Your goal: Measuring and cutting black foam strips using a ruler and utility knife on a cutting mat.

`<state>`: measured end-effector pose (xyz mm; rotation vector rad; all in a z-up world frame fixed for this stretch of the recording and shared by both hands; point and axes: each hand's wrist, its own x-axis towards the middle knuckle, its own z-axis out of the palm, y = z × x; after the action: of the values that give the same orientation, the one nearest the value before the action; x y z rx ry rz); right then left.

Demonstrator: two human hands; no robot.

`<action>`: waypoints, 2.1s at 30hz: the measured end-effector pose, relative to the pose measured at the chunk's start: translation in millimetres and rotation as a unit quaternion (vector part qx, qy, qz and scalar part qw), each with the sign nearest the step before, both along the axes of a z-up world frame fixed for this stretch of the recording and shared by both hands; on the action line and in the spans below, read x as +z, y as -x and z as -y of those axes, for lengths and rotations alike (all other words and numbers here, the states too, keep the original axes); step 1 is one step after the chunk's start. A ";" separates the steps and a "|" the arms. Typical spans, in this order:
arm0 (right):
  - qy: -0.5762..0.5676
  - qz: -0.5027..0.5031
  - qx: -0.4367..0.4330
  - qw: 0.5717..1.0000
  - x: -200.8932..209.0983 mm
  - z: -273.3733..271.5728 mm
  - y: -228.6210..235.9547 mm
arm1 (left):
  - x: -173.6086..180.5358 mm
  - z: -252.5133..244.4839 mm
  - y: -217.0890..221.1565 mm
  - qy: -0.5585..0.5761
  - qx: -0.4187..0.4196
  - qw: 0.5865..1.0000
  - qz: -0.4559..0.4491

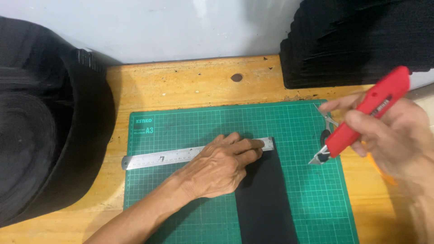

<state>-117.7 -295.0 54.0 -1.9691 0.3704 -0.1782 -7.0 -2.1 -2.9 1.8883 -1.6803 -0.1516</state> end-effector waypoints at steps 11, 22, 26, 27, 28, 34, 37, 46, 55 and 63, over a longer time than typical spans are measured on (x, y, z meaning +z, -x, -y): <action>-0.291 0.086 0.075 0.950 -31.7 -28.3 -26.6 | 7.8 3.5 1.8 -0.003 0.007 1.000 0.024; -0.164 0.059 0.134 0.976 -52.5 -30.0 -33.5 | 10.7 7.0 4.3 -0.024 0.017 0.999 0.023; -0.171 0.061 0.164 0.970 -53.8 -32.7 -37.9 | 11.2 6.8 5.0 -0.031 0.017 0.999 0.012; -0.172 0.062 0.163 0.970 -53.9 -32.1 -39.8 | 10.8 6.9 4.2 -0.032 0.016 0.999 0.012; -0.160 0.049 0.162 0.972 -54.5 -31.8 -40.7 | 10.1 6.7 4.3 -0.034 0.015 0.999 0.013; -0.166 0.050 0.174 0.969 -60.6 -29.4 -43.7 | 7.4 6.9 4.0 -0.029 0.014 0.999 0.013; -0.175 0.051 0.178 0.967 -59.4 -30.0 -44.4 | 6.0 6.9 3.6 -0.034 0.012 0.999 0.013; -0.161 0.067 0.199 0.964 -62.8 -29.1 -46.7 | 6.9 7.5 2.7 -0.040 0.013 0.999 0.000; -0.164 0.065 0.200 0.964 -61.9 -29.5 -46.1 | 6.1 7.8 3.1 -0.038 0.012 0.999 -0.002; -0.154 0.092 0.201 0.963 -68.5 -29.4 -46.3 | 7.2 8.4 1.9 -0.031 0.009 0.999 -0.010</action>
<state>-71.4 -265.6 -14.5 -1.6615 -0.1225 -0.0364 -8.9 -10.5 4.3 1.9399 -1.6631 -0.2176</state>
